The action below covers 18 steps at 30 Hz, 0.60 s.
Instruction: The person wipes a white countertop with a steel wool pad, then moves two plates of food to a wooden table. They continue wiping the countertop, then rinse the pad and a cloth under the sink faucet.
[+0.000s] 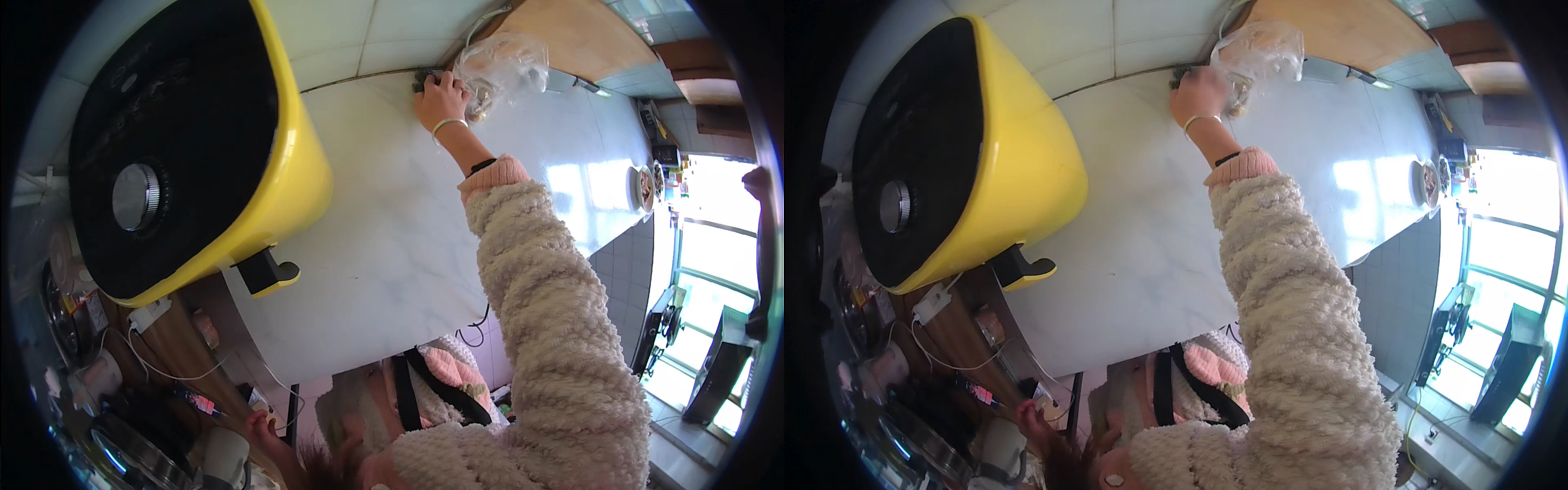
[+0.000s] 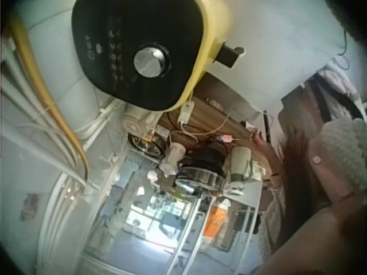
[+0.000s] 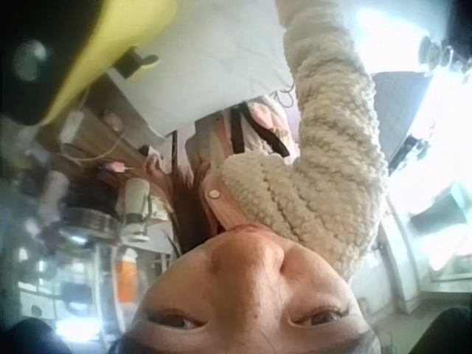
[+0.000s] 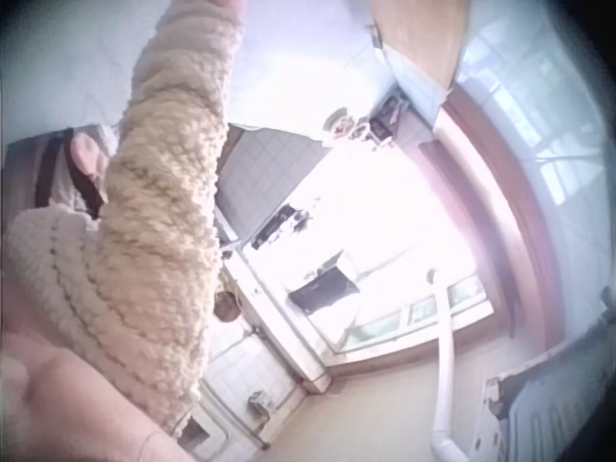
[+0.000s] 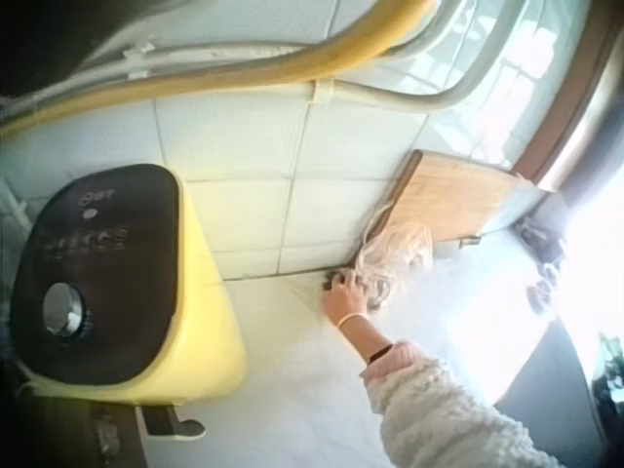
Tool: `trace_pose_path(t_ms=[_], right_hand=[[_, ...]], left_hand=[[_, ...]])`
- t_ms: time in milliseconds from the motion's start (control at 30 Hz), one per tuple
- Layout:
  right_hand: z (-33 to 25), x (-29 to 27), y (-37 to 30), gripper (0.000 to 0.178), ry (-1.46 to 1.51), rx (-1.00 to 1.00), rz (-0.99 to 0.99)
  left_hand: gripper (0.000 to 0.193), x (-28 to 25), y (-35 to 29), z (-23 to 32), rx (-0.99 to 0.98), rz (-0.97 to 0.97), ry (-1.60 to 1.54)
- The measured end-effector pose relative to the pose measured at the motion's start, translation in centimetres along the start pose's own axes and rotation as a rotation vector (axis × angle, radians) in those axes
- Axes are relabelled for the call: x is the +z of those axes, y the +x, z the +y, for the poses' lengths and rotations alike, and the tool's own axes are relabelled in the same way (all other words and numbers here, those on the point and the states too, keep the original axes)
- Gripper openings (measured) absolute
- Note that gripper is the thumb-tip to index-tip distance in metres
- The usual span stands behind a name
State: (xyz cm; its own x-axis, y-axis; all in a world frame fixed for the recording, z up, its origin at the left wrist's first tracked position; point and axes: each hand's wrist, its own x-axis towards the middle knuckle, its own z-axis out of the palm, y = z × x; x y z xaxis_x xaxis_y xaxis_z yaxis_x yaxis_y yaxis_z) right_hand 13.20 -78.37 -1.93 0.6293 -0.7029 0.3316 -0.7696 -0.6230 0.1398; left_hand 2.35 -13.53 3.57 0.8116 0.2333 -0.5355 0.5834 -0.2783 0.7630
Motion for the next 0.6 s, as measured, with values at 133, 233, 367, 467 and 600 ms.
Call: trace_pose_path(t_ms=[133, 233, 367, 467, 600], right_hand=[[1.5, -0.3, 0.6, 0.031, 0.335, -0.462, -0.008], [0.9, -0.4, 0.9, 0.04, 0.092, -0.165, -0.069], [-0.3, -0.4, 0.3, 0.042, 0.223, -0.262, -0.141], [-0.9, -0.2, 0.1, 0.038, 0.261, -0.317, -0.066], [-0.6, 0.4, 1.8, 0.032, 0.023, -0.046, 0.001]], left_hand=[[0.01, 0.5, -0.6, 0.3, -0.073, 0.035, -0.017], [0.009, 0.9, -1.0, 0.6, -0.048, 0.001, 0.023], [0.009, 1.9, -1.2, 0.7, -0.087, -0.056, 0.102], [0.009, 2.3, -0.7, 0.6, 0.031, -0.103, 0.047], [0.009, 2.2, -0.7, 0.0, -0.04, -0.074, 0.07]])
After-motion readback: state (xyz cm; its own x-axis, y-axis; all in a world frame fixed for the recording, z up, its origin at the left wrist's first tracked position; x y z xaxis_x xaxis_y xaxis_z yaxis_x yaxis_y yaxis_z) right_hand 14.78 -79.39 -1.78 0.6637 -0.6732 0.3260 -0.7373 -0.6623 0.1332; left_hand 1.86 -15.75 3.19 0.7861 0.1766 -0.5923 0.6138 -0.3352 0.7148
